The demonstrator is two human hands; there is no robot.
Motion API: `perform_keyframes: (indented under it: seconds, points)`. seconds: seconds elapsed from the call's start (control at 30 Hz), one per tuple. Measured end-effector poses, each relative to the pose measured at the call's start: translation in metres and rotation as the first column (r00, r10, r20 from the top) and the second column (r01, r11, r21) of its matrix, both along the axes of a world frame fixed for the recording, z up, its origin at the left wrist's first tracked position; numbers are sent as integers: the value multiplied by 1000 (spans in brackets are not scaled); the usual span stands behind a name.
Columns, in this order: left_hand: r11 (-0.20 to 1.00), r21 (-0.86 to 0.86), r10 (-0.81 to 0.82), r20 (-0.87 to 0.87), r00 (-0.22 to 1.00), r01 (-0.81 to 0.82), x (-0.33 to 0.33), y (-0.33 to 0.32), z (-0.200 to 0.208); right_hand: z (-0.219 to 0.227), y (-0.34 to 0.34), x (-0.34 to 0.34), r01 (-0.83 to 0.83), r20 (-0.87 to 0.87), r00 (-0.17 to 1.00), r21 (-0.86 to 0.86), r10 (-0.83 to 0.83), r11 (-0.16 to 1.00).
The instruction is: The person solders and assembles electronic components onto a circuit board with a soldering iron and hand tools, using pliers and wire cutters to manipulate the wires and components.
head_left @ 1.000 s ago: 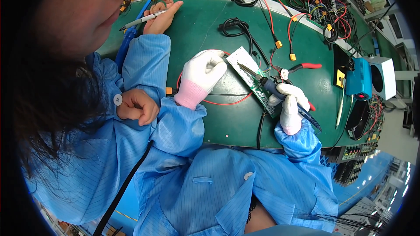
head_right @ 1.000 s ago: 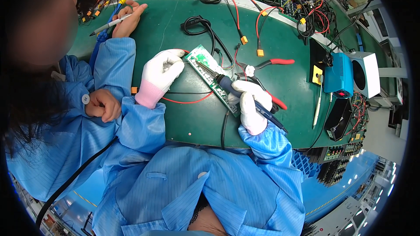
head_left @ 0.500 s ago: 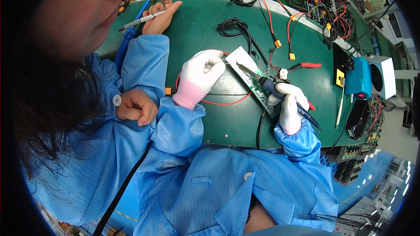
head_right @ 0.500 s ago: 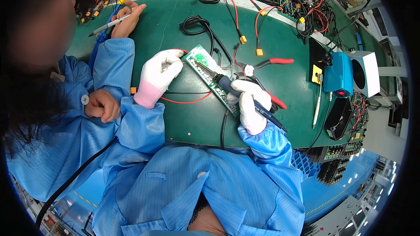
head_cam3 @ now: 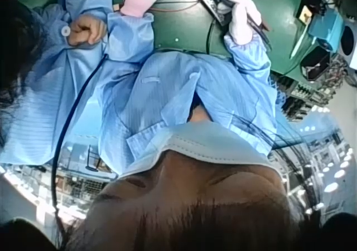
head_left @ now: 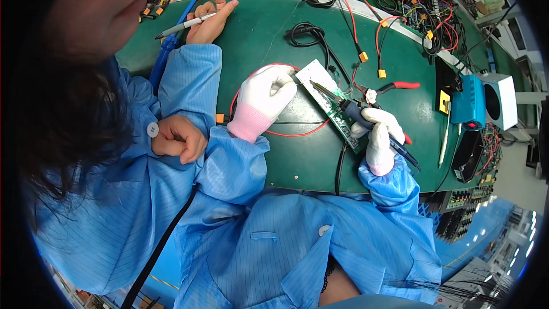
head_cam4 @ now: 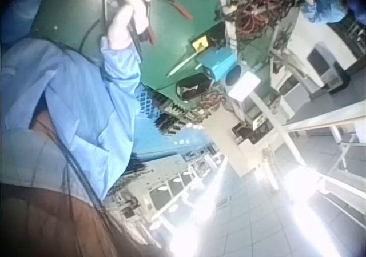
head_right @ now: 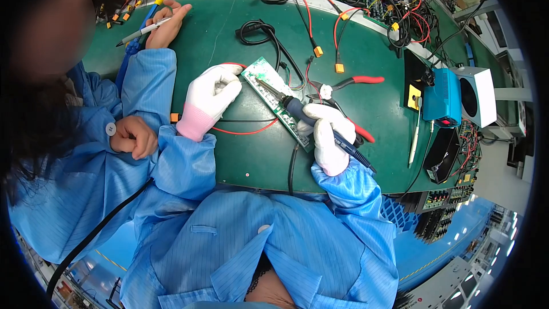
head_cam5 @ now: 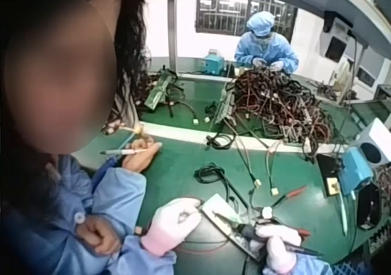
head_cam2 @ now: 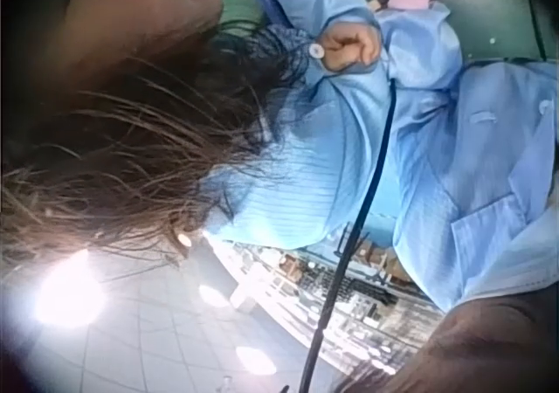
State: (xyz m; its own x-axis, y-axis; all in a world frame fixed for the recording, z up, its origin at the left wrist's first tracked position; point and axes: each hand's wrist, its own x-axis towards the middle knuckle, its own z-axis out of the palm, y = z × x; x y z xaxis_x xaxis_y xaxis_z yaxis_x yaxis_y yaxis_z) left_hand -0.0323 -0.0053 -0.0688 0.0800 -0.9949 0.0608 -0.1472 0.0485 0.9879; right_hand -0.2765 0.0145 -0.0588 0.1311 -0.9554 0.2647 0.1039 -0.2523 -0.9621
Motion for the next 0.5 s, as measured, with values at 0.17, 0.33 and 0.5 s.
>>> perform_keyframes:
  seconds: [0.17, 0.33, 0.5]
  points:
    - [1000, 11, -19, 12, 1000, 19, -2, 1, 1, 1, 2, -1, 2, -9, 1000, 22, -2, 1000]
    - [1000, -29, 10, 46, 999, -9, -4, -1, -1, 0, 0, -1, -2, -32, 999, 7, 3, 1000]
    - [979, -180, 101, 47, 994, -91, 1, -1, -16, 2, 1, 0, -2, -33, 999, 6, 2, 1000]
